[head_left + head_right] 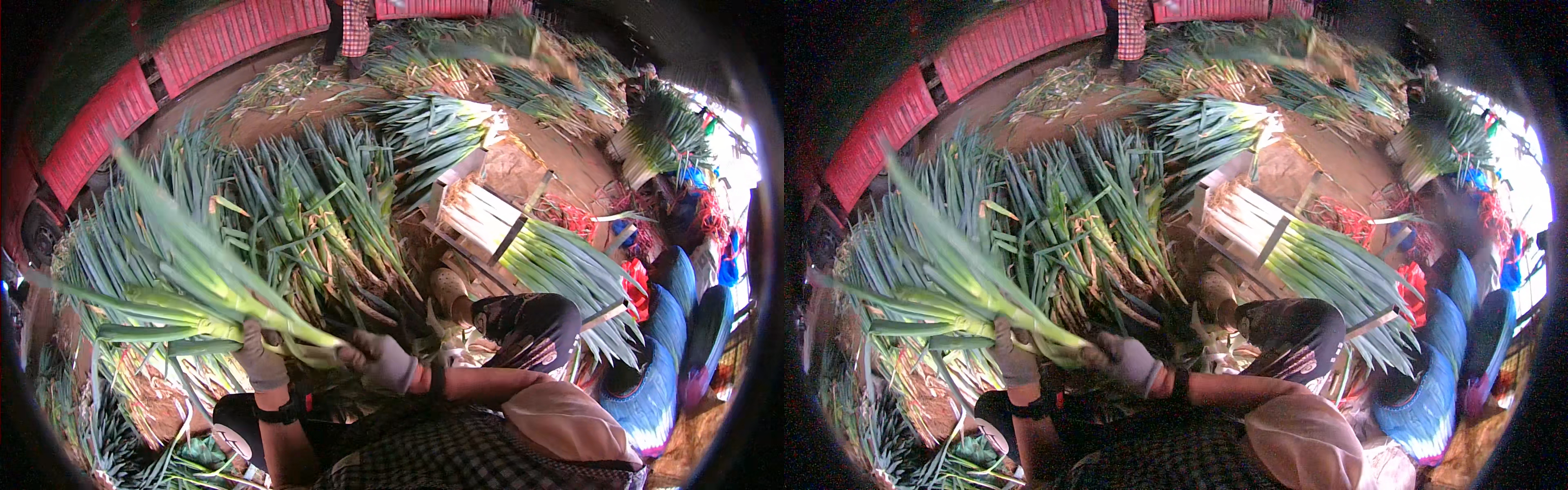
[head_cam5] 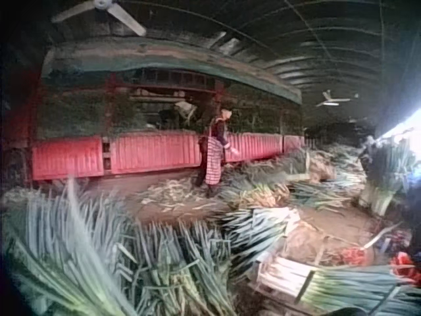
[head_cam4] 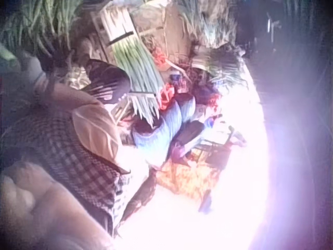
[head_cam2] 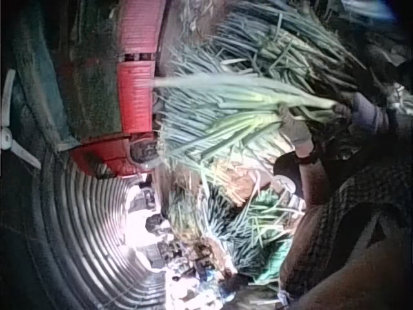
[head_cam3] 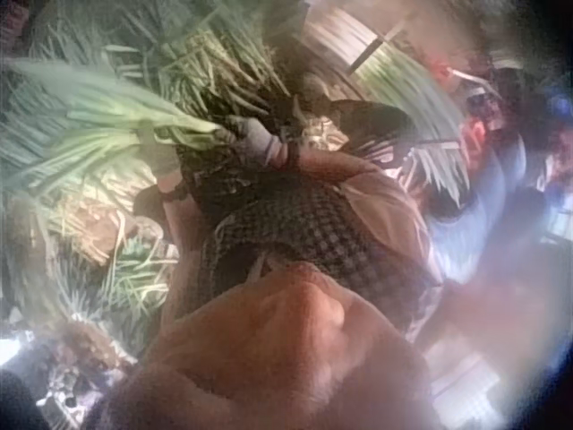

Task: The recorder trims, cleans, and sorts leeks on a floor covered in agricultural produce.

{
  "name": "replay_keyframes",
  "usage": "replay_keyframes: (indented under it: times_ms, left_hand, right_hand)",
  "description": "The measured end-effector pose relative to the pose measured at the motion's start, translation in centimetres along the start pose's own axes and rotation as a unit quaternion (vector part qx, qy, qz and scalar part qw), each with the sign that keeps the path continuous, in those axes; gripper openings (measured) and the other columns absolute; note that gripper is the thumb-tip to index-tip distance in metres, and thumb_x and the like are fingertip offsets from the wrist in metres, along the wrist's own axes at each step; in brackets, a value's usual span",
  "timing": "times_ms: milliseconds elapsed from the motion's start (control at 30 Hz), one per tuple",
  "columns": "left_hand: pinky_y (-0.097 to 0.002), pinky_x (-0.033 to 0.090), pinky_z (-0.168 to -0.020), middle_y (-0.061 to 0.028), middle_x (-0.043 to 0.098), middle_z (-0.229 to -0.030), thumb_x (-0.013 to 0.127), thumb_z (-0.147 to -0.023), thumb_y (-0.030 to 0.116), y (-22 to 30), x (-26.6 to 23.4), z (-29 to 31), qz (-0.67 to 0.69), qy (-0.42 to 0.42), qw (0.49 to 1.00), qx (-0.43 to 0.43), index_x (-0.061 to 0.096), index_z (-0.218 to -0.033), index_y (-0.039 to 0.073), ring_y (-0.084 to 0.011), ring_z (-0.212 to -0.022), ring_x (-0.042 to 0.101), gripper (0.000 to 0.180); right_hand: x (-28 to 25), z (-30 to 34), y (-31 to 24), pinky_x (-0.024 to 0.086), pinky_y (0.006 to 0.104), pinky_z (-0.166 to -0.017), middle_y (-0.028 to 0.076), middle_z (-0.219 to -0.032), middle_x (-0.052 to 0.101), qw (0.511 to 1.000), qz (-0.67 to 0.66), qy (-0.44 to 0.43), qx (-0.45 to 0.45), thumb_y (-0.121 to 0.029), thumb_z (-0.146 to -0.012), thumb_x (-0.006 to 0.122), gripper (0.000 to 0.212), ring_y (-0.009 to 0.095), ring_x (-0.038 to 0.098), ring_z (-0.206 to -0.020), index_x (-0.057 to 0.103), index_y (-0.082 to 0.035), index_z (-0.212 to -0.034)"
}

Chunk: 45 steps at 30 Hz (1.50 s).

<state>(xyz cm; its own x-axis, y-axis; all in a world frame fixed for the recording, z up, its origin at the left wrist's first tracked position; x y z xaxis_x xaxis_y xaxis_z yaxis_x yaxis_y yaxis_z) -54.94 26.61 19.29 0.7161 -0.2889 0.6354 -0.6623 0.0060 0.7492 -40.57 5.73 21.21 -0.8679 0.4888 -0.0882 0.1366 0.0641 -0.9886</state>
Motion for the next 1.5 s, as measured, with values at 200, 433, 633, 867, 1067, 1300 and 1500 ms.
replay_keyframes:
  times_ms: [200, 433, 633, 867, 1067, 1300, 1500]
  left_hand:
    - [-0.0242, 0.043, -0.049, -0.0054, 0.061, -0.083, 0.061, -0.081, 0.005, 2.2, 5.8, 3.6, -0.238, -0.042, 0.968, -0.064, 0.059, -0.095, 0.002, -0.0127, -0.059, 0.054, 0.015]
    - [-0.0266, 0.049, -0.064, -0.0059, 0.061, -0.087, 0.06, -0.08, 0.006, -0.2, 6.0, 4.5, -0.207, -0.078, 0.964, -0.149, 0.061, -0.091, 0.001, -0.0169, -0.071, 0.059, 0.013]
    - [-0.0274, 0.049, -0.07, -0.0065, 0.062, -0.089, 0.063, -0.077, 0.005, -3.3, 5.7, 5.5, -0.25, -0.132, 0.94, -0.19, 0.062, -0.094, -0.001, -0.0161, -0.076, 0.06, 0.019]
    - [-0.0294, 0.047, -0.066, -0.0027, 0.058, -0.086, 0.065, -0.075, 0.008, -2.7, 2.5, 2.8, -0.267, -0.025, 0.955, -0.128, 0.059, -0.1, 0.001, -0.0149, -0.075, 0.056, 0.027]
    - [-0.0264, 0.051, -0.065, -0.0124, 0.063, -0.089, 0.062, -0.084, 0.012, 1.3, 3.8, 1.8, -0.274, -0.031, 0.96, -0.038, 0.066, -0.092, -0.003, -0.016, -0.074, 0.061, 0.017]
    - [-0.0252, 0.049, -0.052, -0.0102, 0.063, -0.08, 0.065, -0.078, -0.001, 0.9, 3.5, 1.1, -0.214, -0.055, 0.971, -0.089, 0.063, -0.089, -0.003, -0.0155, -0.064, 0.061, 0.012]
    - [-0.0273, 0.053, -0.07, -0.007, 0.063, -0.093, 0.069, -0.079, 0.0, 2.6, 7.2, 1.6, -0.147, -0.095, 0.984, -0.038, 0.06, -0.102, -0.002, -0.0154, -0.078, 0.061, 0.025]
  right_hand:
    - [-1.7, 2.5, -1.4, 0.05, 0.0335, -0.074, 0.017, -0.085, 0.065, 0.968, 0.223, -0.094, -0.067, -0.033, -0.087, 0.063, 0.038, 0.016, 0.063, -0.081, 0.062, -0.002, -0.109]
    - [-0.2, -5.2, -2.9, 0.048, 0.0338, -0.078, 0.015, -0.094, 0.068, 0.981, 0.097, -0.164, 0.027, -0.032, -0.079, 0.072, 0.042, 0.016, 0.062, -0.086, 0.064, 0.0, -0.105]
    - [-0.8, -5.0, -0.4, 0.048, 0.0381, -0.077, 0.021, -0.093, 0.066, 0.976, 0.143, -0.049, -0.16, -0.037, -0.074, 0.073, 0.047, 0.033, 0.062, -0.089, 0.063, 0.001, -0.1]
    - [-2.3, -1.7, 2.4, 0.049, 0.0428, -0.067, 0.022, -0.085, 0.064, 0.956, 0.29, -0.014, -0.044, -0.038, -0.076, 0.067, 0.04, 0.04, 0.06, -0.08, 0.064, -0.005, -0.097]
    - [-6.3, 2.5, 5.6, 0.051, 0.0399, -0.079, 0.017, -0.102, 0.065, 0.707, 0.62, -0.335, 0.062, -0.024, -0.09, 0.047, 0.033, 0.031, 0.063, -0.091, 0.059, -0.002, -0.113]
    - [-7.0, -2.8, 0.9, 0.05, 0.0296, -0.069, 0.01, -0.093, 0.067, 0.905, 0.419, -0.075, 0.012, -0.038, -0.088, 0.058, 0.041, 0.02, 0.064, -0.08, 0.06, -0.005, -0.112]
    - [0.6, -1.7, -2.0, 0.045, 0.0263, -0.072, 0.005, -0.09, 0.062, 0.955, -0.099, -0.241, 0.14, -0.035, -0.088, 0.063, 0.042, 0.012, 0.056, -0.08, 0.061, 0.001, -0.111]
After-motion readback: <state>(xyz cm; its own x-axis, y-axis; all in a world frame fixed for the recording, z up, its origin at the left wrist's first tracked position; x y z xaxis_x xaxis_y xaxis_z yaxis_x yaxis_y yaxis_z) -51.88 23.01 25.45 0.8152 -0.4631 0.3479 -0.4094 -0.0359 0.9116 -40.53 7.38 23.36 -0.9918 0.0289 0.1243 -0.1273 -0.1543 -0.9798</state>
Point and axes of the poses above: each hand's wrist, its own z-axis away from the middle knuckle, its own x-axis out of the palm, y = z × x, the point moved 7 cm from there along -z, towards the middle knuckle
